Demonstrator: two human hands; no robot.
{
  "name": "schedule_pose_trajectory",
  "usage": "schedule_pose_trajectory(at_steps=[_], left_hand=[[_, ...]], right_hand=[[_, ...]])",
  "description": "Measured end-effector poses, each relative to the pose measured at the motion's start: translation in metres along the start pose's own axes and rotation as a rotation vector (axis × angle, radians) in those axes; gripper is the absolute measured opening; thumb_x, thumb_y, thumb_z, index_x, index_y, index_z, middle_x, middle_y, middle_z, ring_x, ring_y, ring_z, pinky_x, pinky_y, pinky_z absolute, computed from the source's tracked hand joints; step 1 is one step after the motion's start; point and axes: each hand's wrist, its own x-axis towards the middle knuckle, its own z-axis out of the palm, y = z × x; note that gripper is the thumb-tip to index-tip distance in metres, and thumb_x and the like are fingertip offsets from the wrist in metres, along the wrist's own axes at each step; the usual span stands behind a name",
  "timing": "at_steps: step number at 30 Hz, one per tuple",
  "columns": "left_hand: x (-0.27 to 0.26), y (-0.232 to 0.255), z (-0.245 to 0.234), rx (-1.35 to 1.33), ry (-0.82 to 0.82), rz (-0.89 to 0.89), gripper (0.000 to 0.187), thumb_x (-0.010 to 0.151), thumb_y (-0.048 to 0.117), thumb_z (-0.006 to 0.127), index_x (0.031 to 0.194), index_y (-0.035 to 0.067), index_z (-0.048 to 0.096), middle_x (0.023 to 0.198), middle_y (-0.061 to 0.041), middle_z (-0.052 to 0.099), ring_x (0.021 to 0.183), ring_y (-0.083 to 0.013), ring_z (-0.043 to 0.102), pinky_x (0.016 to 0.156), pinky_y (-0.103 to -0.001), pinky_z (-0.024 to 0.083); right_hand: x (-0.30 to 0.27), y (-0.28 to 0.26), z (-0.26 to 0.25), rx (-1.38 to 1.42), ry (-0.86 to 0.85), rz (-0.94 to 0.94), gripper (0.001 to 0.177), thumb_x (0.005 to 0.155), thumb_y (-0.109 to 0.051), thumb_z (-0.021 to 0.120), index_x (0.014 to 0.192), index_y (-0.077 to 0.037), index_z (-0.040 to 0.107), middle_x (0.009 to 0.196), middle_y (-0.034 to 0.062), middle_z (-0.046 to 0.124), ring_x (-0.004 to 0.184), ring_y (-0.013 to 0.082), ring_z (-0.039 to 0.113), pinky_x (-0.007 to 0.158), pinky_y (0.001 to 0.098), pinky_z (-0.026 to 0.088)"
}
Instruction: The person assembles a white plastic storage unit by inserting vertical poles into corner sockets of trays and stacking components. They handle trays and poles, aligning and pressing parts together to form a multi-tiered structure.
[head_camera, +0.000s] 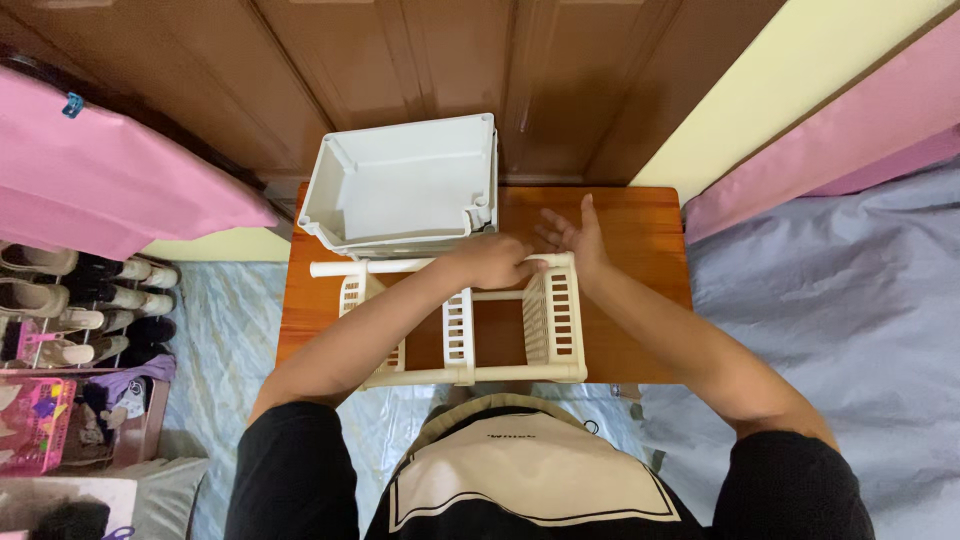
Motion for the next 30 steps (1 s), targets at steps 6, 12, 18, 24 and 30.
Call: schedule_pose_trajectory(at_steps=[6,12,18,24,30], left_hand=[[-0.006,0.000,0.037,0.262,0.264,0.094,0.038,0.101,0.035,0.056,0.113,-0.001,0.059,0.099,-0.022,0.069,0.092,-0.0374,0.070,0.075,-0.048,0.057],[0.002,0.000,0.051,0.305,0.372,0.182,0.030,0.095,0.021,0.057,0.114,-0.002,0.056,0.096,-0.022,0.069,0.085,-0.0380,0.071,0.067,-0.048,0.057],[-0.001,0.007,0.031,0.155,0.174,0.106,0.030,0.101,0.027,0.052,0.110,-0.001,0.055,0.092,-0.023,0.072,0.087,-0.0399,0.071,0.074,-0.051,0.055],[-0.007,0.022,0.015,0.072,0.103,0.018,0.044,0.105,0.041,0.047,0.122,0.001,0.056,0.096,-0.023,0.073,0.092,-0.0408,0.070,0.080,-0.054,0.053],[-0.003,0.021,0.013,0.064,0.077,0.033,0.049,0.104,0.045,0.046,0.124,0.003,0.060,0.099,-0.022,0.072,0.095,-0.0412,0.069,0.083,-0.054,0.053]], right_hand=[[-0.010,-0.005,-0.006,-0.094,0.087,0.028,0.110,0.078,-0.091,0.015,0.160,-0.018,0.029,0.169,0.0172,0.020,0.155,0.0408,0.011,0.119,0.0664,0.021],[0.006,-0.004,-0.006,0.024,0.101,0.100,0.112,0.081,-0.093,0.019,0.162,-0.015,0.033,0.167,0.0228,0.021,0.155,0.0447,0.019,0.118,0.0665,0.025],[0.014,-0.002,-0.014,0.045,0.056,0.062,0.115,0.076,-0.096,0.023,0.162,-0.019,0.027,0.169,0.0186,0.019,0.155,0.0428,0.020,0.118,0.0664,0.024],[0.016,-0.002,-0.015,0.022,-0.010,-0.028,0.120,0.074,-0.098,0.023,0.162,-0.017,0.027,0.169,0.0210,0.022,0.155,0.0460,0.025,0.122,0.0601,0.026],[0.011,-0.002,-0.014,-0.033,0.035,-0.041,0.121,0.070,-0.098,0.023,0.161,-0.019,0.031,0.167,0.0184,0.025,0.154,0.0403,0.020,0.119,0.0581,0.024]])
